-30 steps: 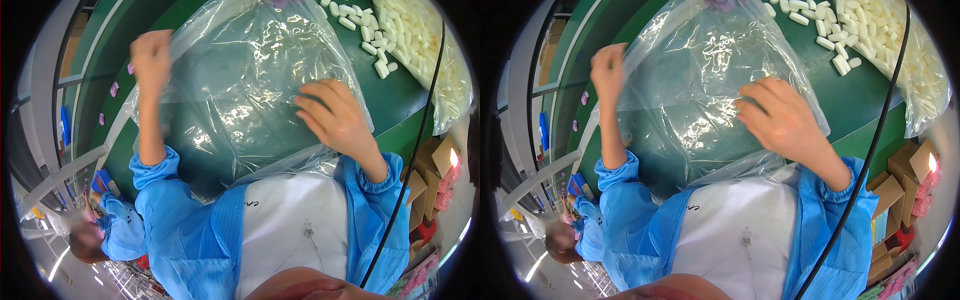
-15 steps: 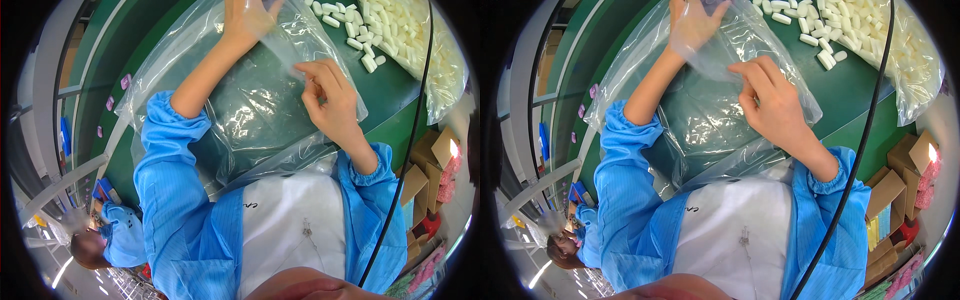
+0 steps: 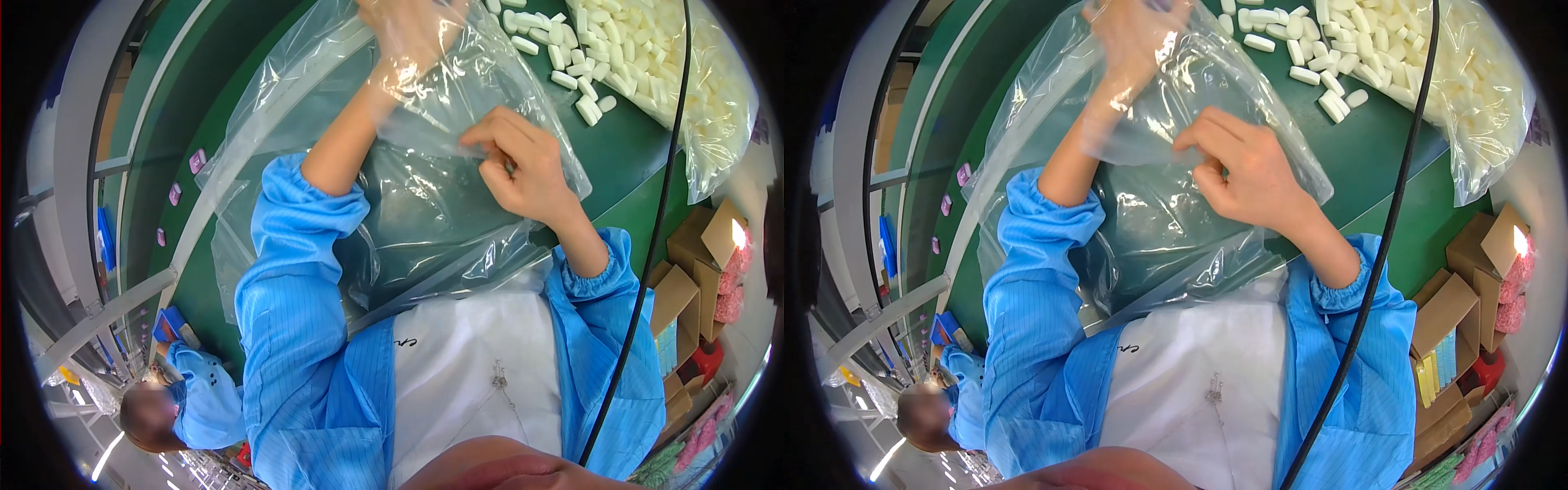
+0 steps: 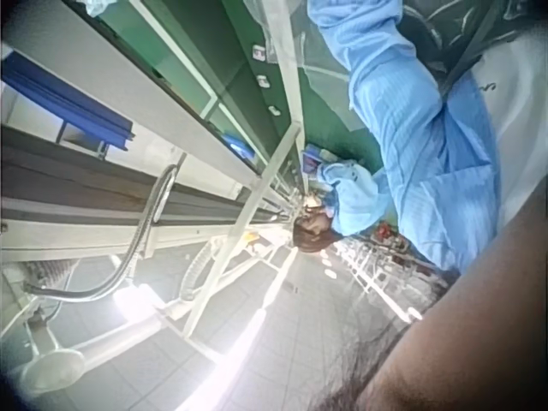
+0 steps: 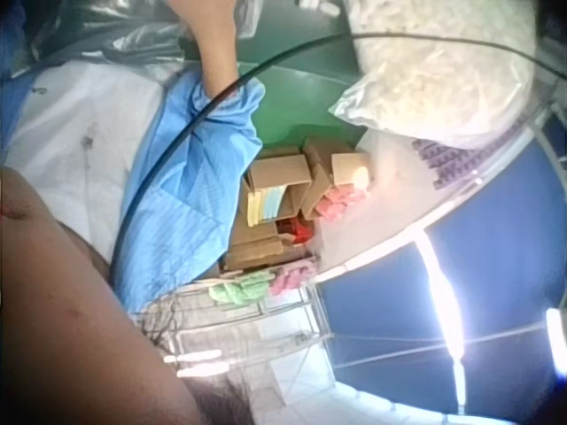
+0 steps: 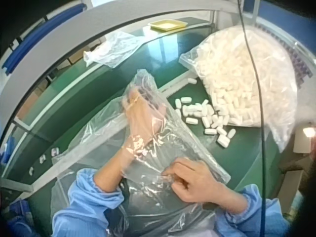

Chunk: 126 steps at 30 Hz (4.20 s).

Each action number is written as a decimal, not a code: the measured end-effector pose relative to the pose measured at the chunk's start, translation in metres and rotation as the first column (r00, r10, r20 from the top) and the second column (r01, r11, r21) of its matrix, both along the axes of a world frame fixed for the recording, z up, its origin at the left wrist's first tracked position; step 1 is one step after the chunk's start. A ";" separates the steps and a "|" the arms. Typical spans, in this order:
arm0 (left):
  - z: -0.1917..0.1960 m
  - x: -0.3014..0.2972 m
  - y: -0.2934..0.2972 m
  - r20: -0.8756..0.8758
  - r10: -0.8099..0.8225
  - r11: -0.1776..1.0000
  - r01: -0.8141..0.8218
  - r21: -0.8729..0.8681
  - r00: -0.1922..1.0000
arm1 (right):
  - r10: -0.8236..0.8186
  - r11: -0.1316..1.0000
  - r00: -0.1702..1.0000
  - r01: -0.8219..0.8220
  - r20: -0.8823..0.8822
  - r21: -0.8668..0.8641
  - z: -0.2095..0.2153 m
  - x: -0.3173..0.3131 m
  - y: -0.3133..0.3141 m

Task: The person repeatedly picks up small white cylindrical objects and places them into purple rectangular boxes. The filled boxes are then dropped onto a clear plastic sheet on the green workbench. This repetitive assembly process continues throughout the clip.

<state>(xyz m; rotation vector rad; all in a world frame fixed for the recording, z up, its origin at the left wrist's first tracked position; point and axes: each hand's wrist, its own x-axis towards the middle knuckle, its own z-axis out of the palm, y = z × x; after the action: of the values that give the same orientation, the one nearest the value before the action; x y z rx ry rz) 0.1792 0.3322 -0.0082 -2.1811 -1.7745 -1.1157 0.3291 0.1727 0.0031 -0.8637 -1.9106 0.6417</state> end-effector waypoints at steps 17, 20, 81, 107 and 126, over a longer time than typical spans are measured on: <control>-0.009 -0.053 -0.101 0.212 -0.469 0.855 0.501 -0.137 0.858 | 0.055 0.997 0.994 -0.060 -0.095 -0.052 -0.012 0.008 0.000; -0.017 -0.056 -0.153 0.184 -0.540 0.824 0.560 -0.087 0.822 | -0.007 0.992 0.996 -0.004 -0.085 -0.127 0.001 0.012 -0.003; 0.005 -0.053 -0.157 0.531 -0.266 0.692 0.543 -0.476 0.805 | -0.126 0.954 0.969 0.060 0.212 0.294 -0.004 -0.019 -0.007; 0.003 -0.055 -0.156 0.500 -0.272 0.707 0.523 -0.476 0.822 | 0.053 0.918 0.940 -0.179 0.336 0.354 -0.014 0.004 0.008; 0.051 -0.101 -0.144 0.411 -0.316 0.860 0.441 -0.257 0.855 | -0.253 0.923 0.963 0.211 0.095 0.323 0.015 0.057 0.010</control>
<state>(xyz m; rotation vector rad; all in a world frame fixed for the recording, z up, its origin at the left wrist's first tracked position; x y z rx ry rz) 0.0786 0.1887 0.0430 -2.7949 -1.8262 -1.4614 0.3866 0.1825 0.0182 -0.9284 -1.9227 0.1352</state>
